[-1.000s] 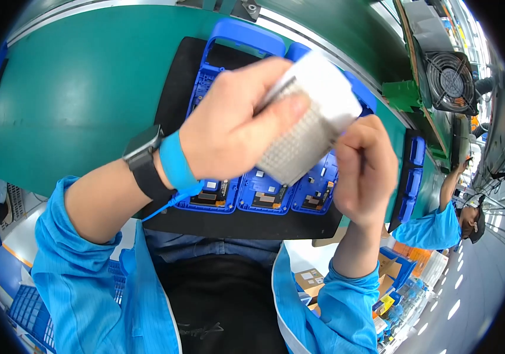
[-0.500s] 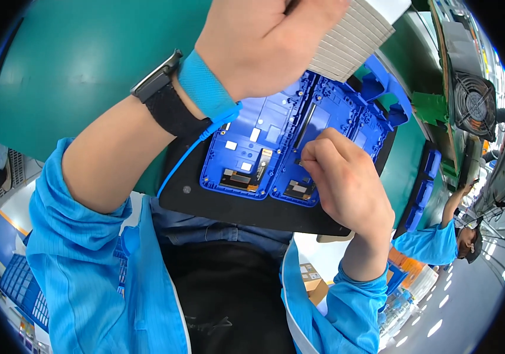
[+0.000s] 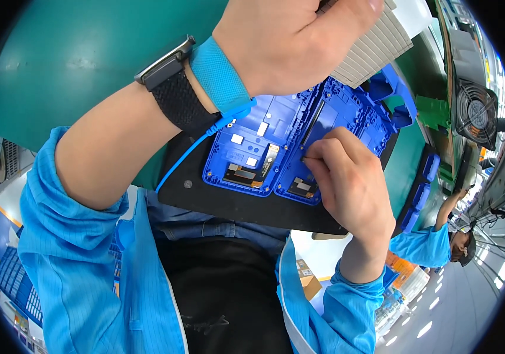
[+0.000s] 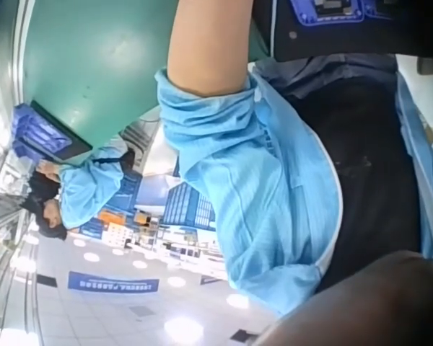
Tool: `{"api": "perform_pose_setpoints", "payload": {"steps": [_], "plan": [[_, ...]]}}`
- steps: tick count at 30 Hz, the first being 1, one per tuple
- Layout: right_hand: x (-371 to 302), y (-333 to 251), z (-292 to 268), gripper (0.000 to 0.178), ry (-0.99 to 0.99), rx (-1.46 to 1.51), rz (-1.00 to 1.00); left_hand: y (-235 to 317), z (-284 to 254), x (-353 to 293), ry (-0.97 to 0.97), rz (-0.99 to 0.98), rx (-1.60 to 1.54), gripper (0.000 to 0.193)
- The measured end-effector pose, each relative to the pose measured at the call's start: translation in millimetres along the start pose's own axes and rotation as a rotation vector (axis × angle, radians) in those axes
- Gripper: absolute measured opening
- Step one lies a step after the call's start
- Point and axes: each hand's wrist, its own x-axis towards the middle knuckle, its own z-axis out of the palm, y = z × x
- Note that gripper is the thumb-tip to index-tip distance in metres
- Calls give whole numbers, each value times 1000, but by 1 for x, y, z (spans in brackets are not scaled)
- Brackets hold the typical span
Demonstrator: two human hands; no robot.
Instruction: The person assembles electronic components into blue device housings by hand on a production line.
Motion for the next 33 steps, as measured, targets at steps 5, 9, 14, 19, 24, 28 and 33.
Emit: {"api": "perform_pose_setpoints", "payload": {"steps": [5, 9, 14, 19, 24, 28, 33], "plan": [[-7, 5, 9, 17, 75, -29, -33, 8, -1, -3, -17, -205, -30, 20], [-20, 6, 5, 19, 112, 92, -31, 23, -10, -5, -57, -356, -35, 21], [-29, 7, 11, 17, 85, 55, -2, 22, -10, -7, -37, -319, -41, 21], [-29, 6, 12, 16, 79, 42, -4, 23, -11, -8, -49, -289, -9, 21], [-29, 8, 15, 20, 93, 3, -25, 21, -11, -8, -50, -312, -12, 21], [-34, 12, 11, 21, 144, 88, 30, 23, -9, -8, -62, -323, -4, 20], [-43, 14, 1, 16, 484, 233, 16, -3, 9, -23, -139, -185, 57, 23]]}}
